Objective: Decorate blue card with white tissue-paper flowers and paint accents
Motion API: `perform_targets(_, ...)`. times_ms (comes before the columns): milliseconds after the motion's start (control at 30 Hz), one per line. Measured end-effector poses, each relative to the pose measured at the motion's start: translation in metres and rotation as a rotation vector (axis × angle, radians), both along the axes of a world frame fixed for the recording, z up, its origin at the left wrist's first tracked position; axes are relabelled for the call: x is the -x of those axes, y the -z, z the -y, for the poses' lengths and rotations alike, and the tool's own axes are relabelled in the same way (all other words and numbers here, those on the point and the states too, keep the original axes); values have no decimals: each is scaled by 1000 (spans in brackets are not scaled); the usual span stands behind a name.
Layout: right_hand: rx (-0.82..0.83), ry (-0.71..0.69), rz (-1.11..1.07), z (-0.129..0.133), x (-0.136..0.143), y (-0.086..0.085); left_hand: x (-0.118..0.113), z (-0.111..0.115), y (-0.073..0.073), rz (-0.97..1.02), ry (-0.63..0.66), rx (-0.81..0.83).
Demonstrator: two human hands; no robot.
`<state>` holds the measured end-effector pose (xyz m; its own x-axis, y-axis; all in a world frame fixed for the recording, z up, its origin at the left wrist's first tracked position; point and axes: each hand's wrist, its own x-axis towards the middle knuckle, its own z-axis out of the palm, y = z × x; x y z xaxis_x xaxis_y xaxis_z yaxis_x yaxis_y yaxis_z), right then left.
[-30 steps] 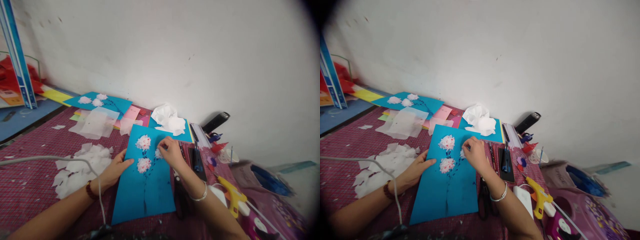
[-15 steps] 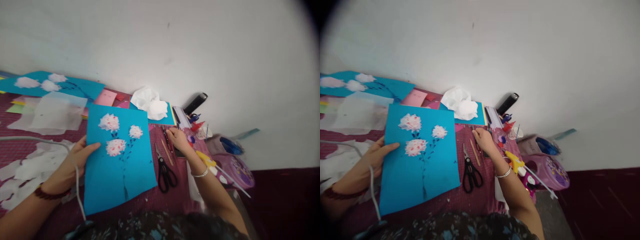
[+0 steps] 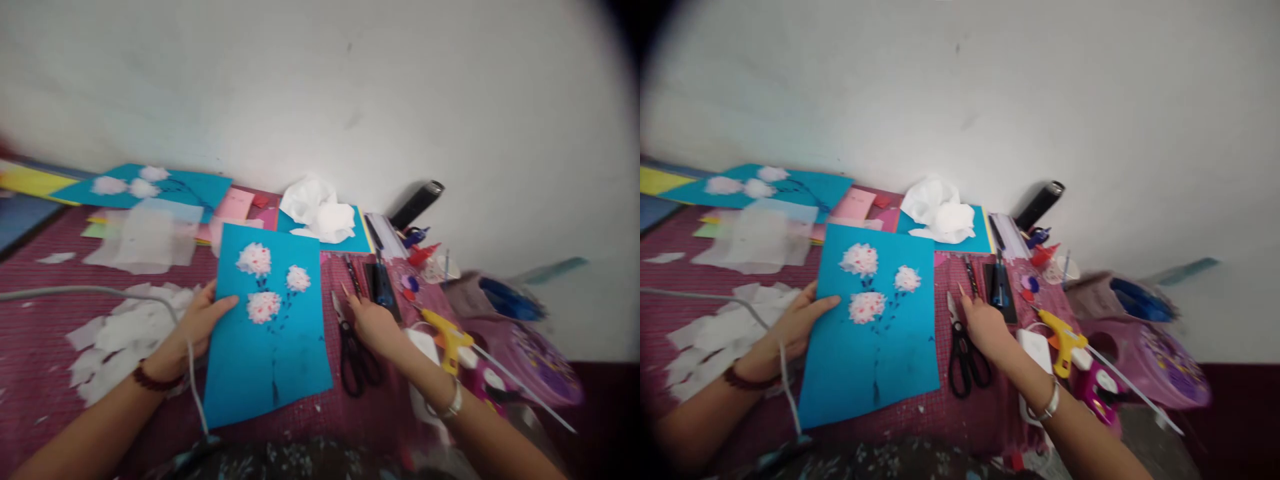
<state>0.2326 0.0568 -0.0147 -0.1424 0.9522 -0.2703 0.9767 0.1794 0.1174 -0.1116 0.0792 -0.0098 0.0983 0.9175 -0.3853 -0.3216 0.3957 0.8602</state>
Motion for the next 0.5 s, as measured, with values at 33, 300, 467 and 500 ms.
perform_targets(33,5,15,-12,-2,-2,5,-1,0,1,16,5,-11)
perform_targets(300,117,306,-1037,-15,-14,-24,-8,4,-4,32,29,-31)
perform_targets(467,-31,290,-1737,-21,32,-65,-9,5,-6,10,46,-36)
perform_targets(500,-82,229,-1778,-21,47,-70,-9,5,-5,6,49,-37)
